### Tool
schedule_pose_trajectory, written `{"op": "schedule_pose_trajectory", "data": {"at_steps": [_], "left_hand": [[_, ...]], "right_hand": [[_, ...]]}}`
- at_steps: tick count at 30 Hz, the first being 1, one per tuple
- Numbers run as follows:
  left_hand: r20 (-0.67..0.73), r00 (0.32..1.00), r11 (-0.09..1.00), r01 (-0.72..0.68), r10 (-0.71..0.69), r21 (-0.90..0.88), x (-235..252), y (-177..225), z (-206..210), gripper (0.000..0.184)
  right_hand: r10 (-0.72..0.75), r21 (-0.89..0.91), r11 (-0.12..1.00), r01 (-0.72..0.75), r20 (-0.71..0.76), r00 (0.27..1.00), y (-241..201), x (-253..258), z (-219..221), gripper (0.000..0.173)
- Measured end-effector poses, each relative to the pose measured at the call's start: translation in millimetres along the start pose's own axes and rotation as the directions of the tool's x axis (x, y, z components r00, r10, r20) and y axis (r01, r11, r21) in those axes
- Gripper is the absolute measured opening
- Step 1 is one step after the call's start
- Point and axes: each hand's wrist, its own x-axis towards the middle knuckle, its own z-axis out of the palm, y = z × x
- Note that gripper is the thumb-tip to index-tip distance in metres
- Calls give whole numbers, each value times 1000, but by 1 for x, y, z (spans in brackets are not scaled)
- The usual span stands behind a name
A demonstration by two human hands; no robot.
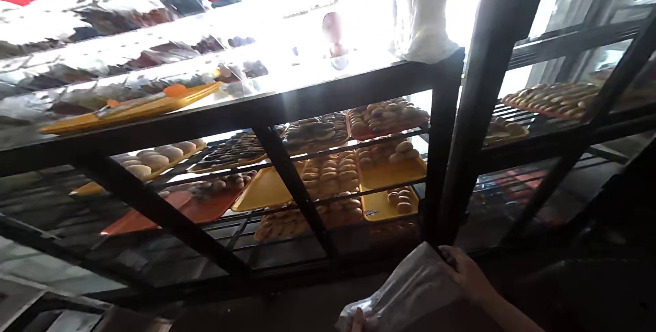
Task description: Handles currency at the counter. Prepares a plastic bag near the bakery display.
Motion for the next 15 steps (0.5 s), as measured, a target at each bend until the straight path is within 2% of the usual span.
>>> {"op": "schedule_pose_trajectory", "data": {"at_steps": [3,5,8,10,11,15], "left_hand": [[2,997,997,-80,80,-8,-5,-1,7,15],[30,992,992,-125,124,31,-11,-1,15,16],[125,981,981,-161,147,106,-21,-1,27,15],[215,963,975,-191,164,114,-30,-4,26,24],[258,949,971,-213,180,107,-32,-4,22,27],[374,910,967,-230,176,105,-33,-2,6,19]], "right_hand": [[-95,24,995,96,-4,995,-26,-11,10,39],[-175,101,982,163,129,976,-48,-22,23,33],[-320,183,944,275,300,899,-68,-35,53,40],[-329,170,943,285,365,871,-75,-44,67,50],[-334,163,942,294,374,865,-76,-45,71,49],[-402,163,916,368,337,852,-69,-41,77,25]]}}
